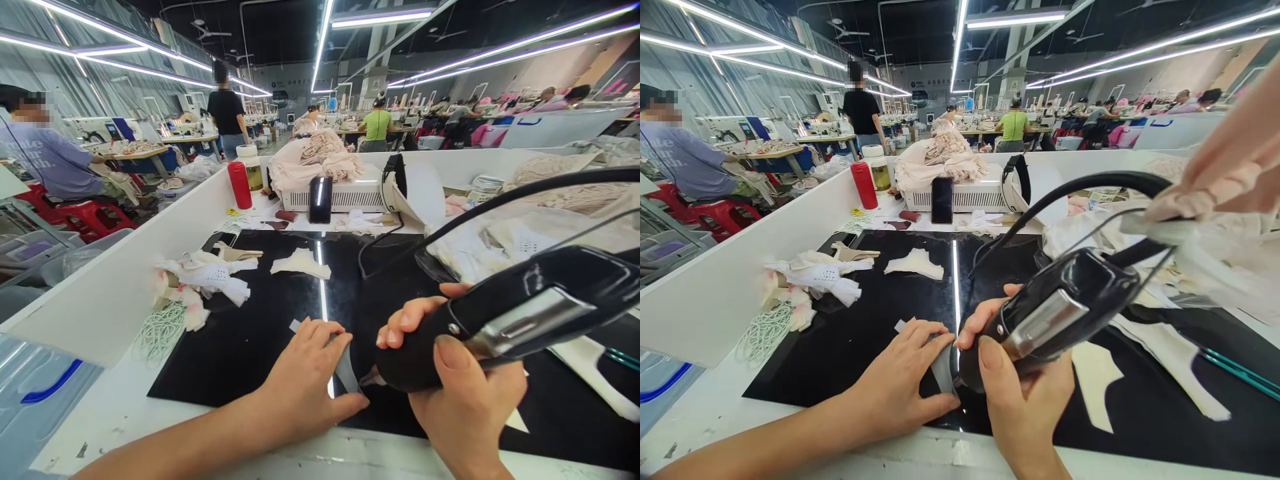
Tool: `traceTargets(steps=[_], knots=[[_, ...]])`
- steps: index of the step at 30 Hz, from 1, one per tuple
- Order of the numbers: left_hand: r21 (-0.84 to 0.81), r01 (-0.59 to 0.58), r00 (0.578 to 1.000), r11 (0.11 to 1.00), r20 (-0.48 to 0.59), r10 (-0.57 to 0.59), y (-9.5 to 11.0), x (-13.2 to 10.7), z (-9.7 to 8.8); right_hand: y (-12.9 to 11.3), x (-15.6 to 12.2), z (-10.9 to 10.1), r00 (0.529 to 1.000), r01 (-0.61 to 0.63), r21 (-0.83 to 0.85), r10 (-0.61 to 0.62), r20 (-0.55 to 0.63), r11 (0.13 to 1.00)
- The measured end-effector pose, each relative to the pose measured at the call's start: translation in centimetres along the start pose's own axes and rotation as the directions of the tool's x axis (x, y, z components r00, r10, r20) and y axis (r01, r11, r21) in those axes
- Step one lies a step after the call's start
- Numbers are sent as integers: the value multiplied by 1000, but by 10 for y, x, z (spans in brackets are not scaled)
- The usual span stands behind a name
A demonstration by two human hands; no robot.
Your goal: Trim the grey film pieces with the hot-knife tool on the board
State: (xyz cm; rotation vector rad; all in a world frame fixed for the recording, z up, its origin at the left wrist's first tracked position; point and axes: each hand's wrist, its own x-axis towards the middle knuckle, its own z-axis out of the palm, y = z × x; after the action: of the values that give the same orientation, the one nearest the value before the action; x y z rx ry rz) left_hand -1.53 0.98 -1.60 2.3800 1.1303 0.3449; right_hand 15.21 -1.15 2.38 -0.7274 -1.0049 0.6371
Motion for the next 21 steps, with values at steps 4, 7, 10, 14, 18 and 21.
traceTargets(steps=[4, 7, 10, 14, 18, 21], knots=[[6, -10, 1000, 1000, -14, 10, -1, 2, 1, 0, -2, 1, 1000, 13, -25, -13, -3, 1000], [10, -3, 1000, 1000, -9, 3, -3, 2, 3, 1, -2, 1, 1000, -8, -7, 8, -5, 1000], [19, -8, 1000, 1000, -11, 8, -3, 3, 3, 3, -3, 0, 1000, -3, -12, 3, 1, 1000], [57, -21, 1000, 998, -16, 22, -7, 2, 4, 6, -5, 4, 1000, 7, -9, -7, -6, 1000], [163, -118, 980, 980, -140, 141, -25, -1, 11, 4, -5, 15, 999, -28, 78, 29, -12, 997], [252, -223, 915, 942, -279, 291, -48, 3, 22, 1, -1, 21, 998, -59, 99, 60, -12, 993]])
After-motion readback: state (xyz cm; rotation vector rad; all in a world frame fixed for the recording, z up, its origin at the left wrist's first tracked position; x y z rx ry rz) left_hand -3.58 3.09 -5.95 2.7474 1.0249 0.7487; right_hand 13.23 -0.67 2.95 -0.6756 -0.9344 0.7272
